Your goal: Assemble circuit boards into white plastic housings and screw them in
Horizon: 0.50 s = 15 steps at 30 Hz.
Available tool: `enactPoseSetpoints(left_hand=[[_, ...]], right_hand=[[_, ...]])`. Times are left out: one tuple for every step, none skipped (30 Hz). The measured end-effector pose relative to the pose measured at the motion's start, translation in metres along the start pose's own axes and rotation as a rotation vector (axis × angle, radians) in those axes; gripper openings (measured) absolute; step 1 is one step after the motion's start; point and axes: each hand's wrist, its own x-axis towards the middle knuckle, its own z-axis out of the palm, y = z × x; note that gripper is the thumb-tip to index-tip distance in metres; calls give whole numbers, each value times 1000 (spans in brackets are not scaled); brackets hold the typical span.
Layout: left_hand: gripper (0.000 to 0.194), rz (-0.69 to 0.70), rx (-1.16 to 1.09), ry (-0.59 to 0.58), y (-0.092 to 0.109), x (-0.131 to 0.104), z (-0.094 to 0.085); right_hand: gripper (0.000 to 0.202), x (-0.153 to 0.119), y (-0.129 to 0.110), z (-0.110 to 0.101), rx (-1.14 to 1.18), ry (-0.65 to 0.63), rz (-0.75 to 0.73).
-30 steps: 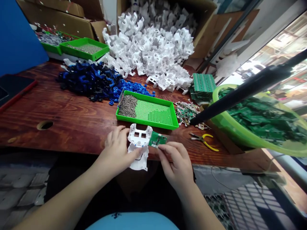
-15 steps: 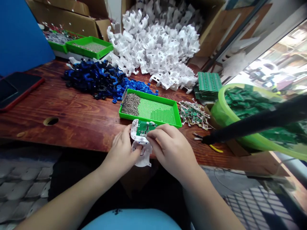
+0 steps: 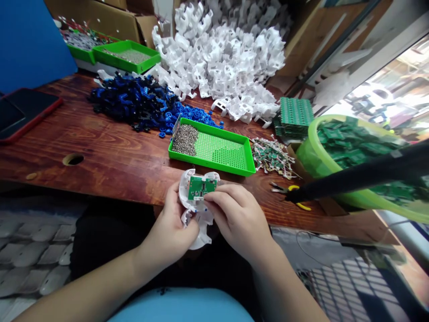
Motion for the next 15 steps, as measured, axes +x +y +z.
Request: enactPoseSetpoints(left_hand=[[60, 0, -9, -4, 0, -2, 0], [59, -2, -16, -10, -1, -3, 0], [60, -4, -21, -15, -2, -5, -1], [61, -5, -26, -22, -2, -6, -1], [62, -2, -32, -27, -3, -7, -1], [63, 1, -38, -32, -4, -9, -1], [63, 10, -45, -36, -5, -9, -2], [63, 23, -53, -41, -5, -10, -2], [62, 39, -68, -48, -6, -11, -2], [61, 53, -87, -58, -6, -11, -2], [61, 62, -109, -69, -6, -12, -2], [62, 69, -135, -78, -6, -12, -2], [62, 72, -162, -82, -7, -13, -2], [63, 70, -187, -80, -7, -14, -2], [63, 67, -208, -75, -8, -15, -1]], right_hand=[[11, -1, -1, -1, 13, 2, 4], [12, -2, -2, -1, 21, -1, 8], [12, -3, -3, -2, 24, -3, 10], [13, -4, -5, -2, 22, -9, 8], [13, -4, -6, -1, 17, -12, 3], [13, -5, -7, -1, 13, -10, -5], [14, -5, -9, 0, 12, -8, -11], [13, -5, -10, 0, 15, -6, -13], [13, -5, -11, 1, 20, -6, -10], [12, -6, -12, 2, 27, -11, -4], [12, -6, -13, 3, 31, -19, 3], [11, -6, -13, 4, 34, -31, 12], [11, -7, -14, 4, 36, -44, 23], [10, -7, -15, 5, 38, -56, 31], [10, -7, -16, 5, 40, -65, 39]])
